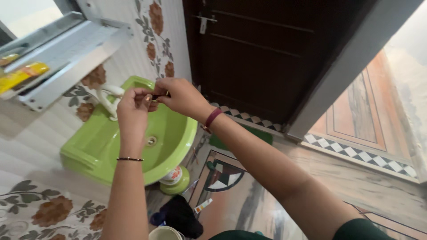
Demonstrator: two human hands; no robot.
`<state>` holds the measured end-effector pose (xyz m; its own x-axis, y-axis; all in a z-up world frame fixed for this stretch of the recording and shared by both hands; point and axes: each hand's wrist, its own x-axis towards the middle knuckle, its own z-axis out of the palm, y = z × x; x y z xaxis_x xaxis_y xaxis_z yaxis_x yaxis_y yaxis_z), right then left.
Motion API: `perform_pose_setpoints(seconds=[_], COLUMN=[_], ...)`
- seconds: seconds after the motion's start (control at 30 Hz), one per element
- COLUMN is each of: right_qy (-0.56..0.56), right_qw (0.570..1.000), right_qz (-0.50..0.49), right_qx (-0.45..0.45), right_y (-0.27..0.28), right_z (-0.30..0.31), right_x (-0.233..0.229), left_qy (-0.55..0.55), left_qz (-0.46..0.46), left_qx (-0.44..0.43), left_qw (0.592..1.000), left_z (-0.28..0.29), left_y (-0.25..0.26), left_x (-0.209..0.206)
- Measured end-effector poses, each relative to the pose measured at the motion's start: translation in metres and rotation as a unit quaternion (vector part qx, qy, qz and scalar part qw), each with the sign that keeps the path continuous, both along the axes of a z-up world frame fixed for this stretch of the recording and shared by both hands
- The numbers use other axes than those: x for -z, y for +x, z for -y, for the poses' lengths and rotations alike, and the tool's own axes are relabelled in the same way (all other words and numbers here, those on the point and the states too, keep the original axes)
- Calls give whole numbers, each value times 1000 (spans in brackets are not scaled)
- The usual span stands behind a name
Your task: The person organizes bathroom items by picking up a yellow tube, a black comb, a white stick, a small brown object, a green bar of soap, a white tube, a pink tube, and a toothbrush from the floor and placing them on the sink ledge. The person is wearing blue flip-flops.
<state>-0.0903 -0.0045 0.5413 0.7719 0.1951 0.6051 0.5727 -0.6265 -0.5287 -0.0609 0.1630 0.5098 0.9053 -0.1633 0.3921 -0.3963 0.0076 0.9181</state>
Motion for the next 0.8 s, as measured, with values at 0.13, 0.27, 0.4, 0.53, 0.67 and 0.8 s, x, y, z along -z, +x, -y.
perform_pose_setpoints(seconds=[0.13,0.27,0.4,0.53,0.67,0.8], right_qy=[-6,-12,-29,-40,-82,-135], right_qw=[999,999,999,995,992,986], right_qz=[-8,-32,-34,11,27,75], right_qx=[-37,-17,-28,-85,-89,-64], right_y=[27,52,86,124,157,179], right_z=[-44,-81,-110,-131,-151,-169], right_x=[-21,-31,-32,-23,-20,-27], left_qy=[4,48,94,127,116,149], left_qz=[29,56,88,89,42,191], left_qx=[-8,-36,-58,-85,-80,-90], left_qw=[1000,997,990,984,989,966], left_z=[-48,-89,-121,-147,-171,-189], left_y=[26,48,65,80,95,118], left_x=[-16,-29,-36,-39,-40,-43])
